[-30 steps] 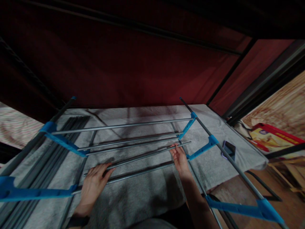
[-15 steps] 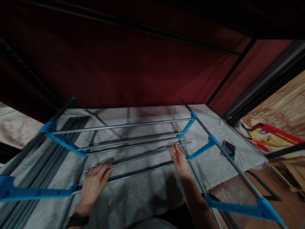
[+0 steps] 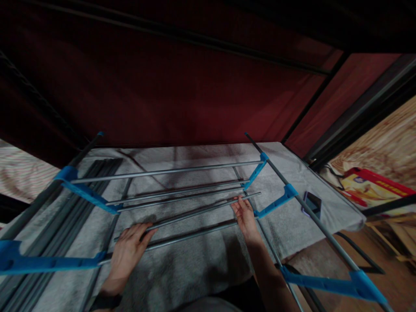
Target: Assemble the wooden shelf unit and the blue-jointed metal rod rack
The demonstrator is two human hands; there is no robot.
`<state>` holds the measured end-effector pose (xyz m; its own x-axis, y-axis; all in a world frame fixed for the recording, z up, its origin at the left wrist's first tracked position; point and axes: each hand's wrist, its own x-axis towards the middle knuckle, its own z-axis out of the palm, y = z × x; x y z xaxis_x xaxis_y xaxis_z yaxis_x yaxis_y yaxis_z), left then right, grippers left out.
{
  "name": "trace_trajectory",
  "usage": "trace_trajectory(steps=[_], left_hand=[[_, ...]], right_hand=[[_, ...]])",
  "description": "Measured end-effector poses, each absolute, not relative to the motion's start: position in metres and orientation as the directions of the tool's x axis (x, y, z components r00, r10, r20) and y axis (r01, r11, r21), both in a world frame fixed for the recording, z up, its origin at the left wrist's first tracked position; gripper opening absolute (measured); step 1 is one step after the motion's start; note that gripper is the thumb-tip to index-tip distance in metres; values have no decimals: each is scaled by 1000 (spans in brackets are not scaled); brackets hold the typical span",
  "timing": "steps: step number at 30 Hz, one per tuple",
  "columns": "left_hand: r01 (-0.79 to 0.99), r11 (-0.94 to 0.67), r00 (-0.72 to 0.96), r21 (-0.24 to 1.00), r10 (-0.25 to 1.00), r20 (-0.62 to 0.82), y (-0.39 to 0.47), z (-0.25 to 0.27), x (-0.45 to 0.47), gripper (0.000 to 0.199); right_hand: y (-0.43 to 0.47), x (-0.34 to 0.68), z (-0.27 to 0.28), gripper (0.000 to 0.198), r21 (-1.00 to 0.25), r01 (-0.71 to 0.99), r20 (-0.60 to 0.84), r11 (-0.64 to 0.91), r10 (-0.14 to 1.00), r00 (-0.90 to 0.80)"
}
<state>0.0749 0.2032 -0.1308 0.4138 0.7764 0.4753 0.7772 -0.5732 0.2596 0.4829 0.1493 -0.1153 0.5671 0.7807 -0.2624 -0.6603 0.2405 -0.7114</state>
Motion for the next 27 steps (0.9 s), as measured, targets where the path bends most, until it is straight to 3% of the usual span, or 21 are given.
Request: trace_trajectory(steps=[27], left_hand=[[775, -592, 453, 221, 765, 458, 203, -130, 73, 37]], right_hand=[[148, 482, -114, 23, -667, -695, -252, 267, 798, 548]])
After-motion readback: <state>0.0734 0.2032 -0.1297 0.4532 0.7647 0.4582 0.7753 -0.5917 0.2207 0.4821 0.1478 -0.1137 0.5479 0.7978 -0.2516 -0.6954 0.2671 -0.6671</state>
